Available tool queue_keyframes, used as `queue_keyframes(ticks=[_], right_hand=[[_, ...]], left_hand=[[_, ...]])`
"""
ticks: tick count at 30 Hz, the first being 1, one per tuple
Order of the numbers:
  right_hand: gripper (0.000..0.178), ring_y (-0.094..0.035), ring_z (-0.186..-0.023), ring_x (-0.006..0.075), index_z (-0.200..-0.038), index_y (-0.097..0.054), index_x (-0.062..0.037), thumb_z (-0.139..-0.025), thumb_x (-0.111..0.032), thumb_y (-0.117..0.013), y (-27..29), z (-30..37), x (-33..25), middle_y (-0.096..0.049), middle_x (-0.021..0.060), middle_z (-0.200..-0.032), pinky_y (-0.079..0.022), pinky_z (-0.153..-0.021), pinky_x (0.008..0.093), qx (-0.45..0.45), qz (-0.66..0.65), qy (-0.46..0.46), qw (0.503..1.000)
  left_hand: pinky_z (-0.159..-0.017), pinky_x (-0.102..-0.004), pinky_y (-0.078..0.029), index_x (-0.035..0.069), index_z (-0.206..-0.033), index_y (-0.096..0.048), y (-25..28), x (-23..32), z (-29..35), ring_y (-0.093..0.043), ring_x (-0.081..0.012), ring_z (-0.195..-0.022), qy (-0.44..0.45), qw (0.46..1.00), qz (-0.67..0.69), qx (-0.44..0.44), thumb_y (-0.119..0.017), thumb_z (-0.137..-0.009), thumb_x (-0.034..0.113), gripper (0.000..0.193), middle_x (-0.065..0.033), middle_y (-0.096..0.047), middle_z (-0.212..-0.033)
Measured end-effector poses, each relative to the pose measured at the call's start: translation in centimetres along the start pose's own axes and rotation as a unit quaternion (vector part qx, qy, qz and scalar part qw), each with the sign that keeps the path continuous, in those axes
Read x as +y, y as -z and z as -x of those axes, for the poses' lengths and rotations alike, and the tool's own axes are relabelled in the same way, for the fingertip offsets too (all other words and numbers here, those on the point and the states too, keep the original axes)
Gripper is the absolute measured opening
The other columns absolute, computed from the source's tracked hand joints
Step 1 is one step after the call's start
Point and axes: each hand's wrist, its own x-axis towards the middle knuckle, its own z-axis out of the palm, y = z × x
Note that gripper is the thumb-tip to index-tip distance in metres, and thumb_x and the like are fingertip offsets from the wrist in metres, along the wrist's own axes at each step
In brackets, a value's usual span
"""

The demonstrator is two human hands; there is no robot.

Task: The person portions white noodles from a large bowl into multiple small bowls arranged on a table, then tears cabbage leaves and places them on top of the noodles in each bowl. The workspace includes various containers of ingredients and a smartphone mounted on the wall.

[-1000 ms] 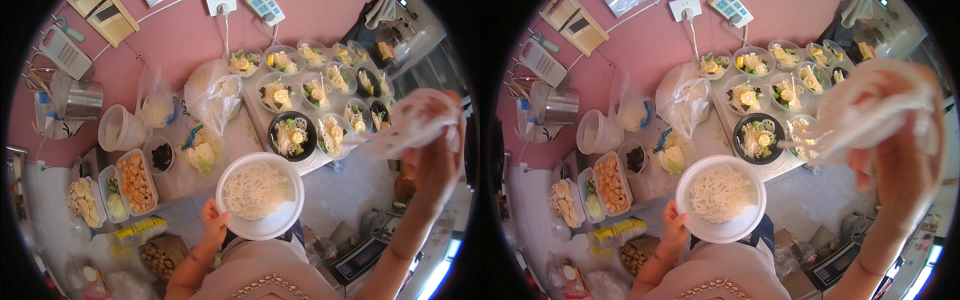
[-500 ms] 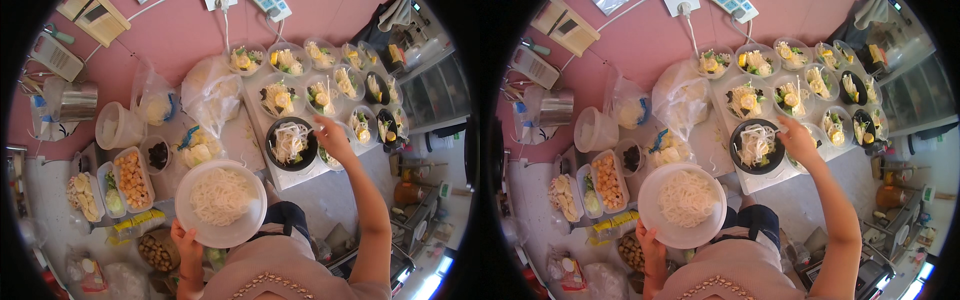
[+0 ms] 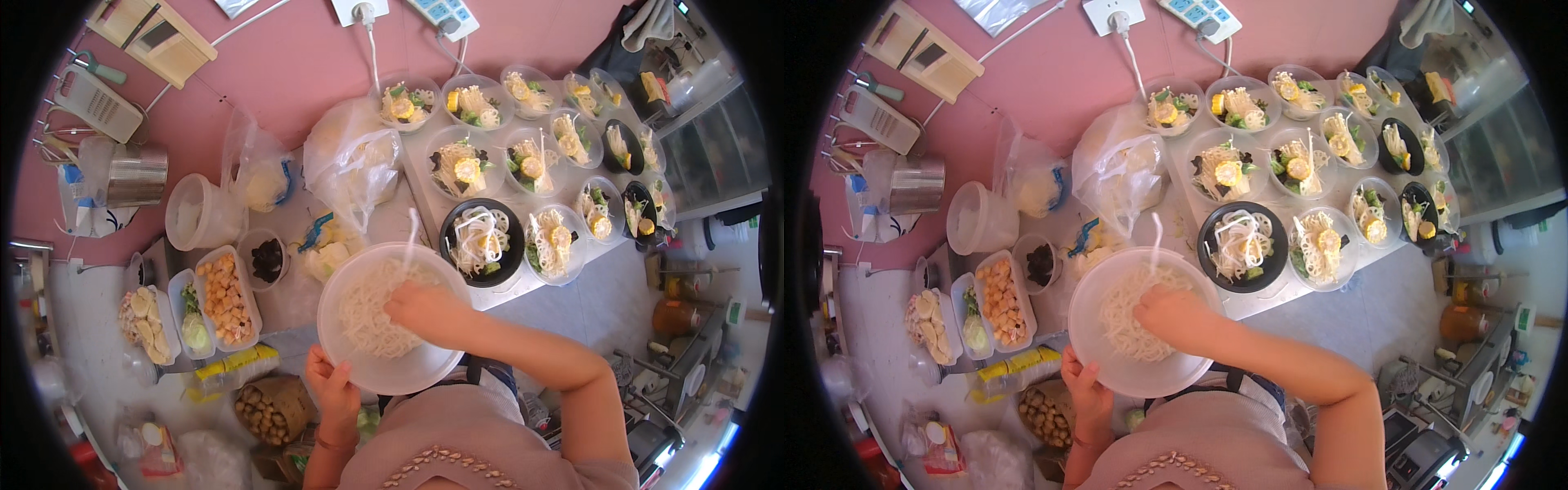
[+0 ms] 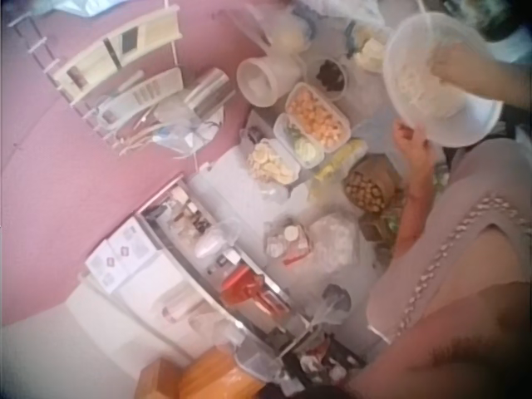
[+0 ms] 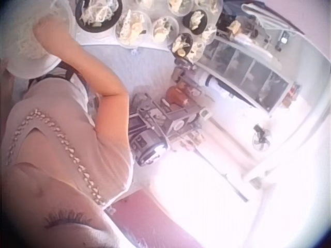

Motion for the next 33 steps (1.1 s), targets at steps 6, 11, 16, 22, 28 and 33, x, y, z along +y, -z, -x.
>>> queue_keyframes(ticks=[6, 11, 16, 22, 28, 33], right_hand=[[0.018, -0.068, -0.081, 0.0164, -0.103, -0.066, -0.0014, -0.085, 0.003, -0.066, 9.7, 4.2, 0.9, -0.068, 0.0099, -0.094, -0.054, -0.072, 0.0277, 0.313, -0.319, -0.077, 0.891], [0.012, -0.061, -0.084, 0.0097, -0.103, -0.064, 0.001, -0.092, 0.002, -0.061, 13.0, 5.8, 2.1, -0.063, 0.0053, -0.097, -0.05, -0.076, 0.0238, 0.359, -0.413, -0.11, 0.83], [0.014, -0.066, -0.08, 0.0155, -0.103, -0.063, 0.0013, -0.089, 0.001, -0.063, 11.5, 7.0, 6.9, -0.066, 0.0093, -0.1, -0.052, -0.073, 0.0275, 0.273, -0.238, -0.224, 0.905], [0.06, -0.054, -0.12, 0.0337, -0.138, -0.046, -0.0092, -0.082, -0.003, -0.066, 18.1, -1.5, 15.3, -0.047, 0.0106, -0.144, -0.049, -0.096, 0.0426, 0.208, 0.232, -0.052, 0.949], [0.067, -0.035, -0.135, 0.0354, -0.136, -0.046, -0.0102, -0.076, -0.016, -0.073, 32.2, -14.8, 18.6, -0.048, 0.0099, -0.141, -0.029, -0.11, 0.0505, 0.283, 0.508, 0.151, 0.799], [0.068, -0.029, -0.141, 0.0345, -0.136, -0.045, -0.0114, -0.076, -0.023, -0.075, 36.4, -18.3, 18.6, -0.049, 0.0099, -0.138, -0.02, -0.115, 0.0571, 0.197, 0.57, 0.183, 0.776]], left_hand=[[-0.083, -0.0277, -0.05, 0.006, -0.094, -0.048, 0.2, -0.4, -0.9, -0.06, -0.0121, -0.085, 0.014, 1.0, -0.001, -0.018, -0.068, -0.079, 0.004, 0.025, -0.0056, -0.062, -0.095], [-0.08, -0.0265, -0.049, 0.006, -0.092, -0.048, 2.1, -0.8, -0.9, -0.058, -0.0115, -0.082, 0.007, 1.0, -0.019, 0.006, -0.068, -0.078, 0.002, 0.024, -0.0045, -0.061, -0.091], [-0.074, -0.0223, -0.044, 0.009, -0.084, -0.046, 3.3, 0.0, -0.2, -0.053, -0.0084, -0.073, -0.007, 0.998, -0.008, 0.066, -0.068, -0.075, -0.004, 0.027, -0.001, -0.057, -0.082], [-0.083, -0.0284, -0.05, 0.005, -0.095, -0.049, 4.9, 0.4, 1.8, -0.06, -0.0126, -0.084, -0.049, 0.994, -0.028, 0.092, -0.068, -0.078, 0.007, 0.026, -0.0057, -0.062, -0.094], [-0.084, -0.0291, -0.048, 0.007, -0.088, -0.046, 2.1, 0.5, 3.8, -0.058, -0.0127, -0.083, -0.1, 0.976, 0.012, 0.195, -0.07, -0.075, 0.004, 0.027, -0.0042, -0.059, -0.088], [-0.087, -0.0309, -0.047, 0.006, -0.092, -0.047, 0.4, -0.3, 5.4, -0.058, -0.0142, -0.088, -0.125, 0.958, 0.02, 0.256, -0.068, -0.076, 0.007, 0.026, -0.0063, -0.06, -0.094]])
